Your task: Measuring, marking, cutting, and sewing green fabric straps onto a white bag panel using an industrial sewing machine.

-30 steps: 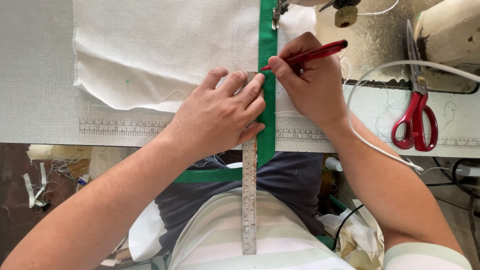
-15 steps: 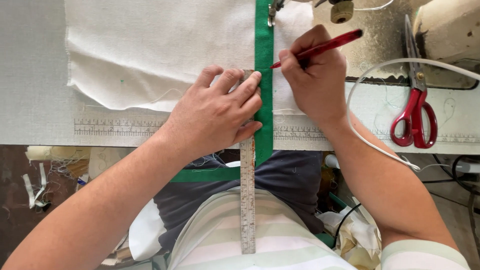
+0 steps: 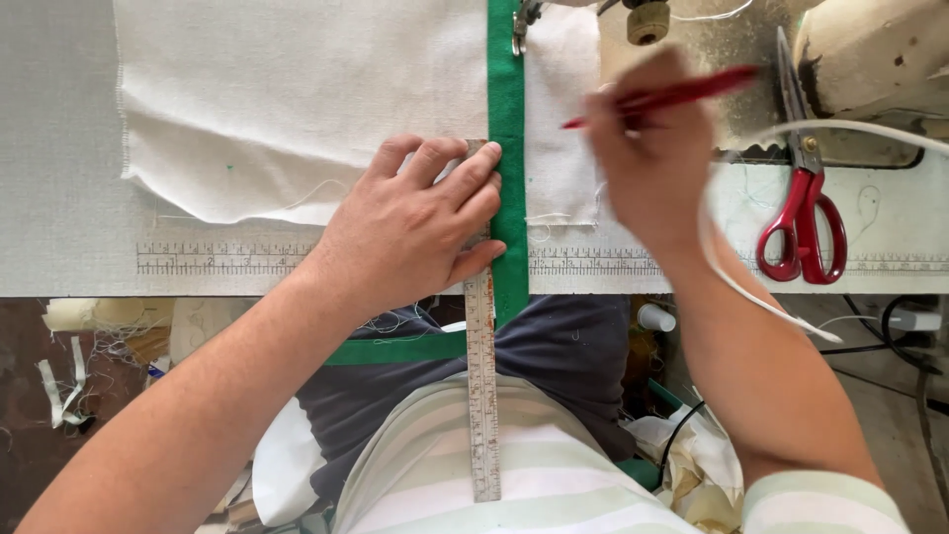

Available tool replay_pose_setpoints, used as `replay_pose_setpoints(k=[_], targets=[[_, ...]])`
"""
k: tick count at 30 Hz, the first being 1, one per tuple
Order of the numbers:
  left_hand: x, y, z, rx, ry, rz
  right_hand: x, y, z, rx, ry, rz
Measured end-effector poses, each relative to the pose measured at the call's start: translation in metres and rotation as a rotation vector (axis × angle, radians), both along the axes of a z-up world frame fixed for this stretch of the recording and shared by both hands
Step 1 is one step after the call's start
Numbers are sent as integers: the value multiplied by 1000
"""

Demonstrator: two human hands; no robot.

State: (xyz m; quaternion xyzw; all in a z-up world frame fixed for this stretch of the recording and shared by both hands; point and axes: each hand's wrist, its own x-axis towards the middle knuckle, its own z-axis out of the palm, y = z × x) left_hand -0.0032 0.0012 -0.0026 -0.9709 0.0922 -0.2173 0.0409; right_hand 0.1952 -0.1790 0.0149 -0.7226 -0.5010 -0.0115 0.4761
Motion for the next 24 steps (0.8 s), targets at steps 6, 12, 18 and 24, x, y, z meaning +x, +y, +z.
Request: replay_pose_setpoints(k=[6,12,18,24], targets=[[-6,0,-3,-149,-4,55,68,-165,23,-36,646,-413],[-4,-4,0,-263,21,90,141,-321,7,-631,411,-925],[-6,-5,-2,-346,-89,91,104,-283,33,-789,-40,-1045],[-13,0,-3,-514,-186,93,-96,-100,33,-1163,905,-77]])
